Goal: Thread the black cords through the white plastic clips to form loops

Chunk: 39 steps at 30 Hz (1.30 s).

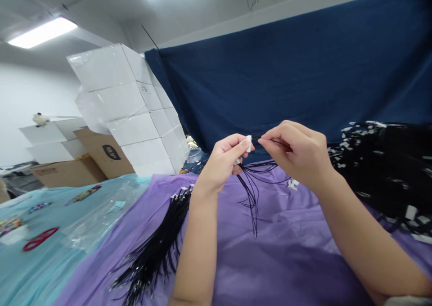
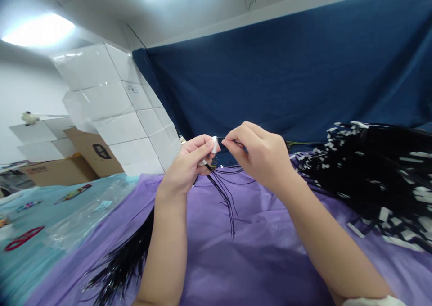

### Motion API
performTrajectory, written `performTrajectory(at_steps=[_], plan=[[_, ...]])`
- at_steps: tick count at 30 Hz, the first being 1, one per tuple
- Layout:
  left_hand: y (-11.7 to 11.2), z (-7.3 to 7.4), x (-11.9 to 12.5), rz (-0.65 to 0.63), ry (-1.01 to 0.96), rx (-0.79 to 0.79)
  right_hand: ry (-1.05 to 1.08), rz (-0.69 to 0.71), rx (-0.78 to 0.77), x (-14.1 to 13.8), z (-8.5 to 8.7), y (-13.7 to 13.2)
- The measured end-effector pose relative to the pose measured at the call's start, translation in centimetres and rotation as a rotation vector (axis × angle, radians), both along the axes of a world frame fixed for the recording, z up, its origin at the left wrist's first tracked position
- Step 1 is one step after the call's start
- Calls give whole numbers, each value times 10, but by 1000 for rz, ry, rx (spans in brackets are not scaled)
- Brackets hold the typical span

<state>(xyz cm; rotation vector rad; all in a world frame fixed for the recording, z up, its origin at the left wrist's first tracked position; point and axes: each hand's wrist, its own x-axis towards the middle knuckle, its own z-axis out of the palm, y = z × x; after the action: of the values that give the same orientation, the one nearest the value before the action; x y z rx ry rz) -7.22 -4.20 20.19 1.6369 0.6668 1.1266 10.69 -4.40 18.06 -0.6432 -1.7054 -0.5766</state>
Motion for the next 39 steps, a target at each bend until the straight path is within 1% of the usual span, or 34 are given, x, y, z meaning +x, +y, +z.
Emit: performTrajectory(at_steps=[6, 12, 21, 27, 34, 39], plan=[[0, 0, 0, 14, 24, -3, -9, -17, -52, -2, 0, -4], [0, 0, 1, 0, 10, -16, -8, -42, -67, -2, 1, -6], [-1, 0, 3, 1, -9, -33, -11, -30, -81, -1, 2, -7], [-2, 1, 3, 1, -4, -33, 7, -96, -98, -2, 3, -10], [-4, 0, 6, 14, -6, -11, 11, -115, -107, -3, 3, -12], [-6, -2, 9, 39, -29, 15, 15, -138, -78, -1, 3, -11]])
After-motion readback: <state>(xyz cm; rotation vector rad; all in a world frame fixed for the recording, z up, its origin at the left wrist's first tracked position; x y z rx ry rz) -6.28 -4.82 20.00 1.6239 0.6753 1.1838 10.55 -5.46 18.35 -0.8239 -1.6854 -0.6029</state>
